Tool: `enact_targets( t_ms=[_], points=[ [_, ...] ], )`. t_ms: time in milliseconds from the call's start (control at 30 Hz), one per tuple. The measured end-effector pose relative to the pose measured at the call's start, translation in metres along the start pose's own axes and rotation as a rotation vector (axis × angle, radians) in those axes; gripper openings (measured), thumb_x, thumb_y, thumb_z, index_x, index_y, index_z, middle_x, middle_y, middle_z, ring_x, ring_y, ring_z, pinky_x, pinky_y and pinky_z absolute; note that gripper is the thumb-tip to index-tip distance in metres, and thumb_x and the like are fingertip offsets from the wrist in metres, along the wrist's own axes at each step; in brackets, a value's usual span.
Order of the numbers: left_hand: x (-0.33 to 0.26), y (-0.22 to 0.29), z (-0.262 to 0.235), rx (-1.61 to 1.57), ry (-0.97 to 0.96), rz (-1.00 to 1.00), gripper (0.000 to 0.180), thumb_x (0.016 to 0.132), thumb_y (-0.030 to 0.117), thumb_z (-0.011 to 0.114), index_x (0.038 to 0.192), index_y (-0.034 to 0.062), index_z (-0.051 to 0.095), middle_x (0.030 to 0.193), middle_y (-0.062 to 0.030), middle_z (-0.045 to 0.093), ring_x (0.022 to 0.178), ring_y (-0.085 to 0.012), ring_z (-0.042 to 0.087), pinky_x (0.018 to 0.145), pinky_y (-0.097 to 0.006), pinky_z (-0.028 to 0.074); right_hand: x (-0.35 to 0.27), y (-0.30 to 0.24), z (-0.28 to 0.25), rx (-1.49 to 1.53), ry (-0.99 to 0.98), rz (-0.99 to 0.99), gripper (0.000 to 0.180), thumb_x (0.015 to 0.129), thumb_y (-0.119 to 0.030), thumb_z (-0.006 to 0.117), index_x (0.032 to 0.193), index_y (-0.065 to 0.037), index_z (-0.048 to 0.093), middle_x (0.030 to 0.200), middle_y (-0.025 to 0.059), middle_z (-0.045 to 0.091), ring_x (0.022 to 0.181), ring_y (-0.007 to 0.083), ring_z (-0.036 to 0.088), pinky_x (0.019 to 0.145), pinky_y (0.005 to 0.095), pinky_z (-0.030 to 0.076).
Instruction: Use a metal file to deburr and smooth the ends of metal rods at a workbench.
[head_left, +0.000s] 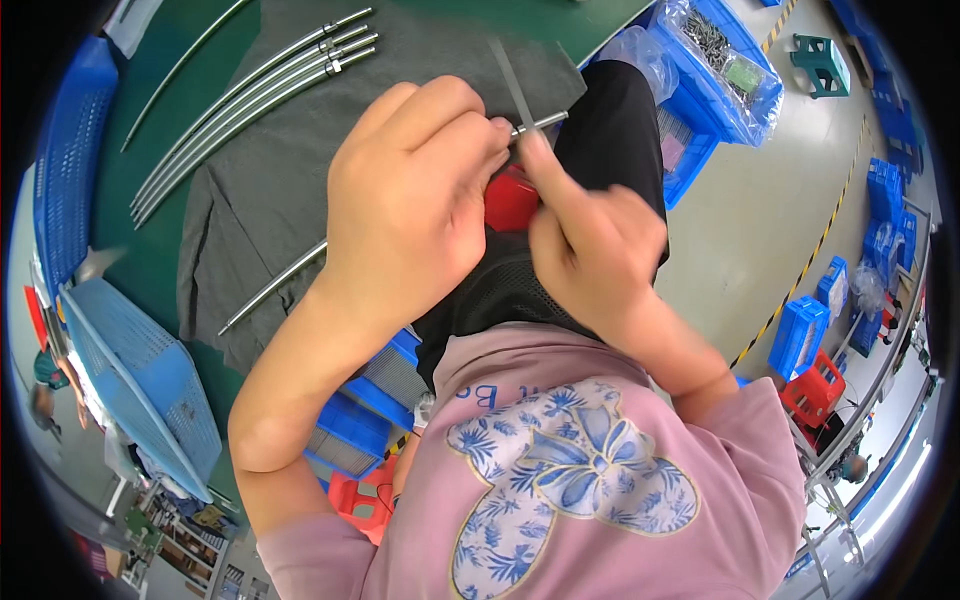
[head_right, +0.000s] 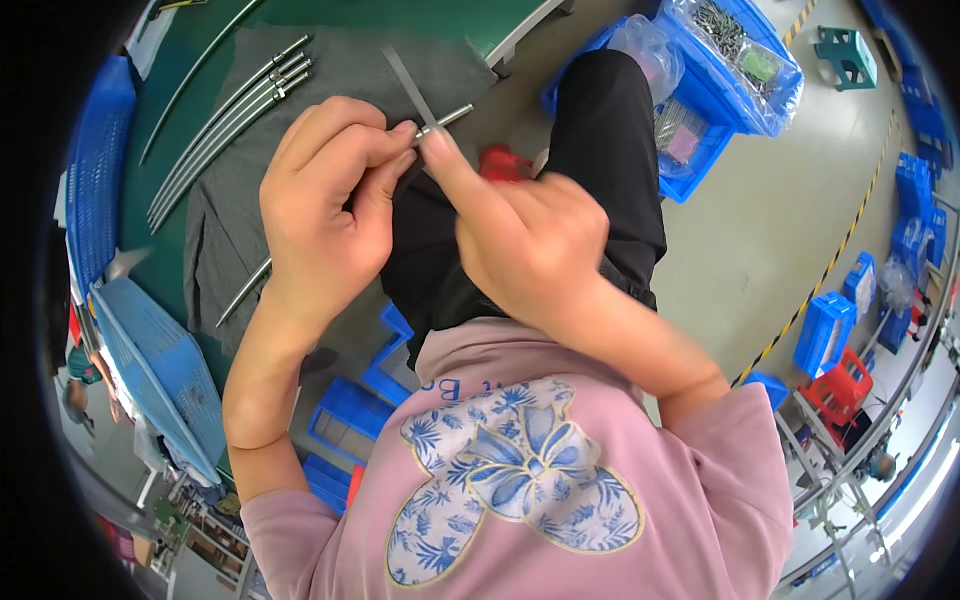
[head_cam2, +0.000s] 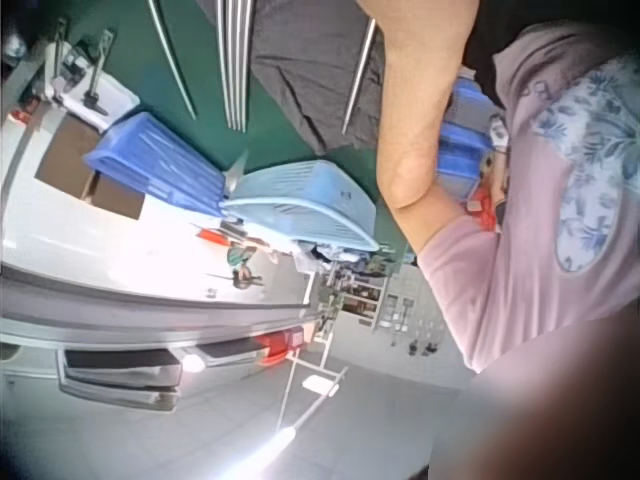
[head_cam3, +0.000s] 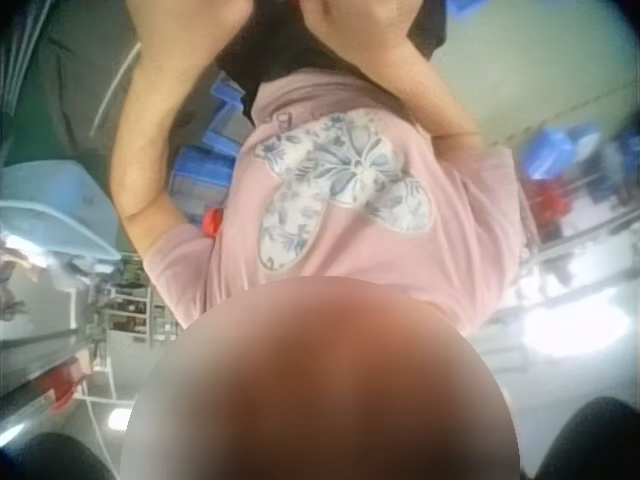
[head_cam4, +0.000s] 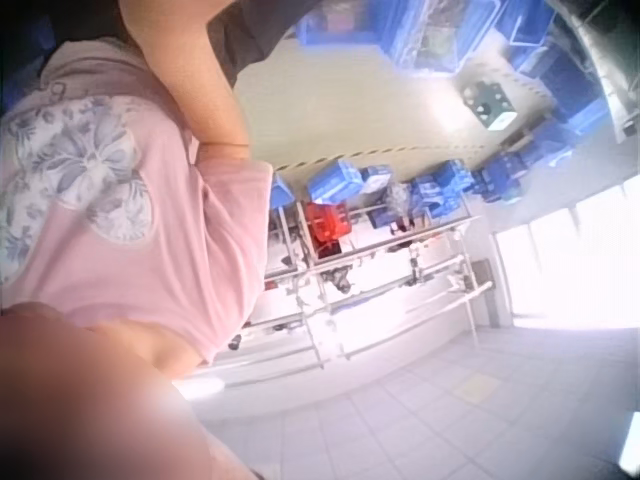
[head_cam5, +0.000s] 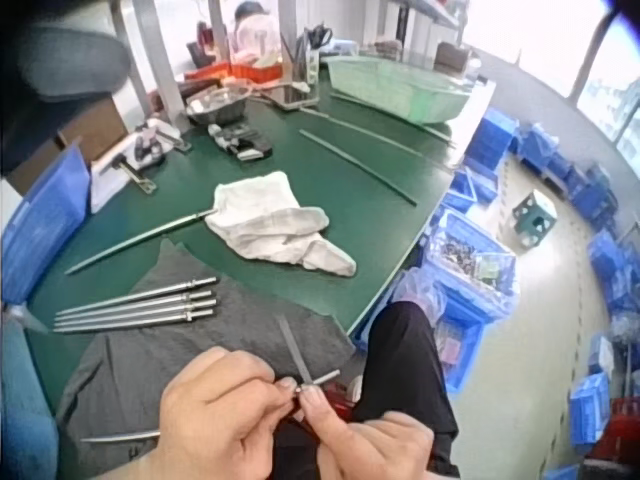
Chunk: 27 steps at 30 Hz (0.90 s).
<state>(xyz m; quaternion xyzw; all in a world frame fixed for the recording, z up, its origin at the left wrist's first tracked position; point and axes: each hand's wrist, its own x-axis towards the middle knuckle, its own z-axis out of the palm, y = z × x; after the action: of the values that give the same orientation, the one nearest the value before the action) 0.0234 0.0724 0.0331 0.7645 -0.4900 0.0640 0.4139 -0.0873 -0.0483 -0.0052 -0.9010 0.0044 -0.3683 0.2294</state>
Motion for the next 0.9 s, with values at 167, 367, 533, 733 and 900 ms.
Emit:
enact_targets(
  t_ms=[167,367,533,733,900],
  points=[
    [0.001,0.000,0.000,-0.003,-0.016,-0.029,0.015,0.064,-0.005,0.067,0.076,0.0012,0.060,0.075,-0.0064,0.053,0.065,-0.0260,0.051,0.056,-0.035,0.043,-0.035,-0.004,0.003,0.015,-0.012,0.073,0.048,0.060,0.009,0.059,0.106,-0.003,0.068,0.047,-0.0015,0.037,0.039,0.0118,0.038,0.040,0.0269,0.030],
    [0.003,0.001,-0.005,-0.006,-0.047,-0.032,0.013,0.070,-0.008,0.068,0.075,-0.0010,0.058,0.073,-0.0081,0.055,0.063,-0.0228,0.052,0.055,-0.030,0.042,-0.026,0.009,0.026,0.080,0.145,-0.018,0.045,0.060,0.008,0.060,0.102,-0.002,0.070,0.047,-0.0013,0.038,0.038,0.0128,0.037,0.040,0.0274,0.029],
    [0.002,0.001,-0.003,-0.006,-0.044,-0.008,0.016,0.063,-0.004,0.067,0.075,0.0011,0.059,0.074,-0.0073,0.052,0.066,-0.0264,0.052,0.056,-0.035,0.042,-0.009,0.018,0.026,0.075,0.161,-0.092,0.047,0.059,0.009,0.061,0.104,-0.003,0.069,0.047,-0.0017,0.038,0.038,0.0126,0.037,0.040,0.0262,0.030],
    [0.004,-0.001,-0.001,-0.003,-0.070,-0.025,0.015,0.063,-0.005,0.067,0.074,0.0011,0.058,0.074,-0.0077,0.052,0.065,-0.0272,0.051,0.057,-0.036,0.042,-0.041,0.019,0.013,0.115,-0.023,0.011,0.047,0.063,0.014,0.060,0.109,0.003,0.065,0.052,0.0046,0.046,0.038,0.0170,0.039,0.041,0.0277,0.033],
    [0.001,0.000,-0.002,-0.030,-0.021,-0.036,0.015,0.063,-0.006,0.066,0.074,0.0015,0.058,0.073,-0.0075,0.051,0.064,-0.0271,0.051,0.056,-0.036,0.042,-0.020,0.014,0.025,0.151,0.142,-0.026,0.051,0.058,0.009,0.061,0.107,-0.004,0.069,0.047,-0.0017,0.040,0.038,0.0136,0.038,0.039,0.0267,0.030]
  ],
)
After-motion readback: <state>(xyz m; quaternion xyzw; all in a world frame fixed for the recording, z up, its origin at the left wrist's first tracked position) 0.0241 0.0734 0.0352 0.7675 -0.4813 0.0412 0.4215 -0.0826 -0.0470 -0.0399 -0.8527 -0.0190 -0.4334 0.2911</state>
